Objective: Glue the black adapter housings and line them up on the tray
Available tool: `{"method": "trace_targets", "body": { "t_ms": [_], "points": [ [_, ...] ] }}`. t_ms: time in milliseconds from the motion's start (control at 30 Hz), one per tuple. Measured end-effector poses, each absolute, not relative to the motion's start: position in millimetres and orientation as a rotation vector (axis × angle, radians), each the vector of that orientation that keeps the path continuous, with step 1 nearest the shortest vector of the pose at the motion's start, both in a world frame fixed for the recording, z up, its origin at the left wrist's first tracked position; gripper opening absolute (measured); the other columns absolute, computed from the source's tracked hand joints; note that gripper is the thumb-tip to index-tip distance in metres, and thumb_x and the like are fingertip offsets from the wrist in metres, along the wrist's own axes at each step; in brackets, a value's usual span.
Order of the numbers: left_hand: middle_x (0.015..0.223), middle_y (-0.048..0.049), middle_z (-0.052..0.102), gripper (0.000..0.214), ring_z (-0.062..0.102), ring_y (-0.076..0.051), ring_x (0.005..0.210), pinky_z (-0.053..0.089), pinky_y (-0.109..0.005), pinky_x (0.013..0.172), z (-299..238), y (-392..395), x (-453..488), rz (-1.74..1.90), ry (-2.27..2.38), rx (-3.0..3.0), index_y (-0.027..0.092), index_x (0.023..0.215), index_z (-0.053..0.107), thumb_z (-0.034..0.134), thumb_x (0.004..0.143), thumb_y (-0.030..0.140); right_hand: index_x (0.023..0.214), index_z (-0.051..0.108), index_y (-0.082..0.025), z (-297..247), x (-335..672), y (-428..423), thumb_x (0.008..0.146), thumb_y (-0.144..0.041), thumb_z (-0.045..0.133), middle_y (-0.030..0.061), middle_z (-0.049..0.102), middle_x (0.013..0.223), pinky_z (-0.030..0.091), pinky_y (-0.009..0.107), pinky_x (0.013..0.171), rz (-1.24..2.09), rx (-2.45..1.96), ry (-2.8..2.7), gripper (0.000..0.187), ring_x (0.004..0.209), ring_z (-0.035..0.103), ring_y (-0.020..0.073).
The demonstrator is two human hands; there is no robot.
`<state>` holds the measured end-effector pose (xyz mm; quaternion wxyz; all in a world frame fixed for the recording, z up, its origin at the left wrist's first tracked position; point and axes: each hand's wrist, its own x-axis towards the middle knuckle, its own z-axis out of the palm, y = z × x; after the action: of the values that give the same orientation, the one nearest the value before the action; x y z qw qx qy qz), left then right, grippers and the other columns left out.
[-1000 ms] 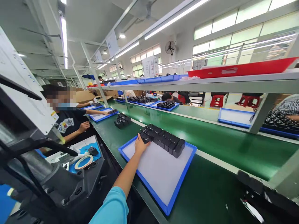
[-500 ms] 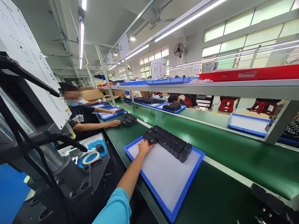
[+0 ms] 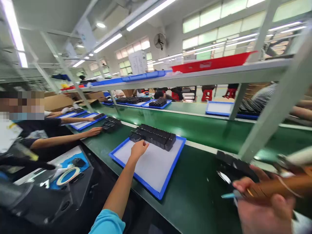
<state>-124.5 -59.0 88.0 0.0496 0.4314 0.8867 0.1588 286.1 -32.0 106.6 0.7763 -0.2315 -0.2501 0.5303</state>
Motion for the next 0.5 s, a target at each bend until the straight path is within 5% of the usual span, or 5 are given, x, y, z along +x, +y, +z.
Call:
{"method": "trace_targets", "body": {
  "t_ms": [200, 333, 500],
  "points": [
    [0.112, -0.0052, 0.067, 0.035, 0.064, -0.021, 0.098, 0.052, -0.032, 0.083, 92, -18, -12, 0.649, 1.996, 1.912, 0.023, 0.11, 0.057, 0.052, 0.087, 0.049, 0.11, 0.057, -0.033, 110, 279, -36, 0.08, -0.042, 0.059, 0.0022, 0.062, 0.111, 0.049, 0.032, 0.051, 1.116, -0.361, -0.754, 0.031, 0.052, 0.059, 0.0115],
    [0.125, -0.008, 0.063, 0.06, 0.065, -0.023, 0.101, 0.054, -0.036, 0.083, 77, 25, 52, 0.601, 1.651, 2.081, 0.024, 0.133, 0.046, 0.064, 0.08, 0.047, 0.104, 0.055, -0.03, 108, 280, -36, 0.084, -0.04, 0.055, 0.0022, 0.06, 0.112, 0.049, 0.03, 0.051, 1.086, -0.341, -0.774, 0.023, 0.053, 0.059, 0.0101],
    [0.148, -0.0142, 0.044, 0.084, 0.056, -0.027, 0.122, 0.047, -0.038, 0.101, 65, 85, 108, 0.581, 1.444, 2.207, 0.019, 0.142, 0.039, 0.078, 0.068, 0.031, 0.103, 0.052, -0.028, 109, 281, -36, 0.084, -0.04, 0.055, 0.0017, 0.06, 0.109, 0.05, 0.03, 0.052, 1.111, -0.314, -0.762, 0.023, 0.053, 0.059, 0.0099]
  ]
}}
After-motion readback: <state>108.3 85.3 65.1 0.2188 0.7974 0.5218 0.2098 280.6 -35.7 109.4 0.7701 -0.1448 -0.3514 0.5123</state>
